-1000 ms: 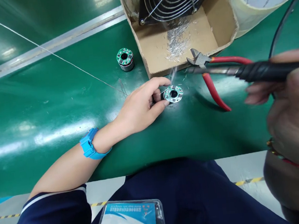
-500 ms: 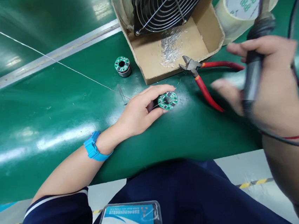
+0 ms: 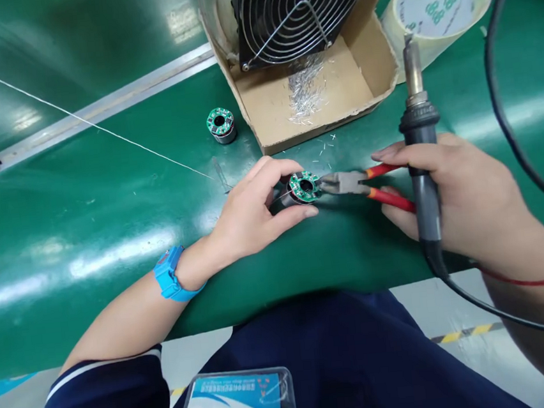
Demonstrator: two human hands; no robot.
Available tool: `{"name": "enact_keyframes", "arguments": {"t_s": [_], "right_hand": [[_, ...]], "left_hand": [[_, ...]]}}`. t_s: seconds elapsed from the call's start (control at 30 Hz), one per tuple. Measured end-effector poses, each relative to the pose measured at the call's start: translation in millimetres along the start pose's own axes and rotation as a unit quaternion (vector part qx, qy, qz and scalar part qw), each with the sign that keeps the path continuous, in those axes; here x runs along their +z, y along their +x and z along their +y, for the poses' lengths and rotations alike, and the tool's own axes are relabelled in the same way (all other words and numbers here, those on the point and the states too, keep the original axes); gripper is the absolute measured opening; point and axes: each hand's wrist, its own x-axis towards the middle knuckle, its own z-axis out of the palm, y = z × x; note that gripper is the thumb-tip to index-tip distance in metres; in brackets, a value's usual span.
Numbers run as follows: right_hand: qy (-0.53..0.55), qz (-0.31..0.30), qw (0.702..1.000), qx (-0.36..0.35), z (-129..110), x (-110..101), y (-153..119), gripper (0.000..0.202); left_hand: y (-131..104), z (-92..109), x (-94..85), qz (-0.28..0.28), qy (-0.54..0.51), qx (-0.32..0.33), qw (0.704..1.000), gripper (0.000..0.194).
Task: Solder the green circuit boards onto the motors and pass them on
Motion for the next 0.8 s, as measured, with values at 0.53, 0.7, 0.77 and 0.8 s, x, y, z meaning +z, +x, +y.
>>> {"name": "enact_keyframes", "arguments": {"t_s": [0.53, 0.7, 0.77, 0.8], "right_hand": [[-0.136, 0.041, 0.988, 0.066, -13, -7, 17, 0.039], [-0.139, -0.046, 0.973, 0.18, -6, 10, 32, 0.06], [-0.107, -0.051, 0.974, 0.194, -6, 13, 35, 0.061], [-0.089, -0.038, 0.977, 0.19, -6, 13, 36, 0.06]], "left_hand": [[-4, 0, 0.5, 0.036, 0.061, 0.014, 0.997, 0.041], [-6, -2, -0.6, 0.023, -0.015, 0.011, 1.0, 0.041], [-6, -2, -1.9, 0.013, -0.038, 0.011, 0.999, 0.041], [-6, -2, -2.8, 0.004, -0.048, 0.013, 0.999, 0.041]]}}
